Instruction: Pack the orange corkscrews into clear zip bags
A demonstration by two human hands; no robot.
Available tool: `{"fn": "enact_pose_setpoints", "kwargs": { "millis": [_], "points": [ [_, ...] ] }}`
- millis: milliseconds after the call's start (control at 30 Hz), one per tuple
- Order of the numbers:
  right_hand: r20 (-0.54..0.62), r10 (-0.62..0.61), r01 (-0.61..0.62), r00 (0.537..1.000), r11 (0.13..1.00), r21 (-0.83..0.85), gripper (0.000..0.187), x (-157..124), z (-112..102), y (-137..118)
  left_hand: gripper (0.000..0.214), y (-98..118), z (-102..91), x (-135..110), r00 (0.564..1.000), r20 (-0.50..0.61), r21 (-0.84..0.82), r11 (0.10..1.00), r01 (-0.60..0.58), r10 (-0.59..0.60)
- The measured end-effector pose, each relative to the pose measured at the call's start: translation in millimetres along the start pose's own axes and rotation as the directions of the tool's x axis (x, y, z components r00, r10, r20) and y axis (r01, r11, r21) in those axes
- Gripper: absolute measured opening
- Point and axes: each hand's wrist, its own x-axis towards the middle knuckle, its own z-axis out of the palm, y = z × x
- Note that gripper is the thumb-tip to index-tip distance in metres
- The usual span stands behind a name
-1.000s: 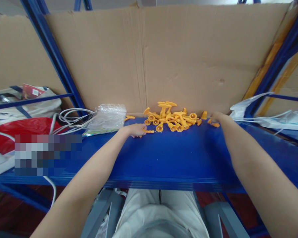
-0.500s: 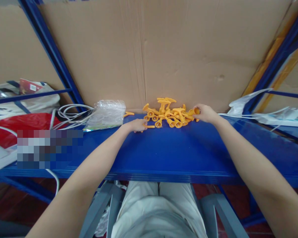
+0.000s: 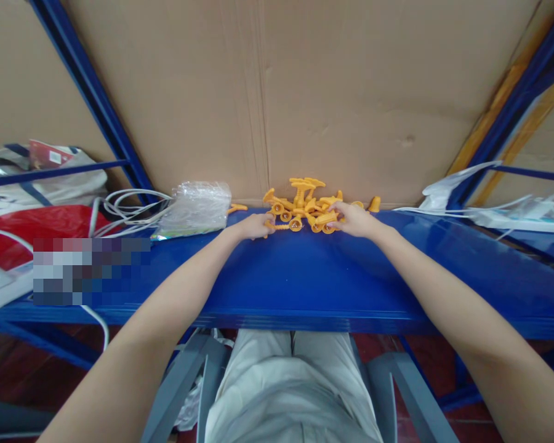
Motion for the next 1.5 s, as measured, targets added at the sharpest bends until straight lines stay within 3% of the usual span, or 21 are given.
{"fn": "enact_pose_setpoints", "kwargs": {
  "millis": [233, 600, 700, 833, 967, 1200, 1500],
  "points": [
    [0.004, -0.041, 0.041, 0.999, 0.999, -0.006, 0.034, -3, 16, -11, 0.030, 1, -4.4, -2, 1.000, -0.011, -0.017, 1.000, -0.008, 0.008],
    [0.023, -0.021, 0.022, 1.000, 0.998, -0.054, 0.033, -5, 14, -23, 0.026, 0, -23.8, -7, 0.992, -0.111, 0.141, 0.989, -0.042, 0.058],
    [0.022, -0.028, 0.029, 0.999, 0.999, -0.043, 0.034, -5, 14, -24, 0.017, -1, -23.0, -7, 0.997, -0.067, 0.106, 0.994, -0.038, 0.045],
    [0.008, -0.068, 0.068, 0.998, 0.998, -0.006, 0.032, -5, 15, -25, 0.015, -3, -15.4, -6, 0.998, 0.066, -0.063, 0.998, -0.014, 0.018],
    [0.002, -0.083, 0.083, 0.997, 0.996, -0.007, 0.031, -4, 15, -28, 0.015, -1, -10.6, -6, 0.990, 0.127, -0.199, 0.979, -0.043, 0.069],
    [-0.015, -0.072, 0.072, 0.997, 0.997, -0.035, 0.033, -2, 13, -18, 0.023, 6, -15.5, -10, 0.998, -0.006, -0.285, 0.957, -0.055, 0.056],
    [-0.058, -0.046, 0.047, 0.997, 0.999, 0.016, 0.032, 0, 11, -10, 0.022, -4, -12.2, -1, 0.993, -0.099, -0.306, 0.948, -0.085, 0.057]
  ]
}}
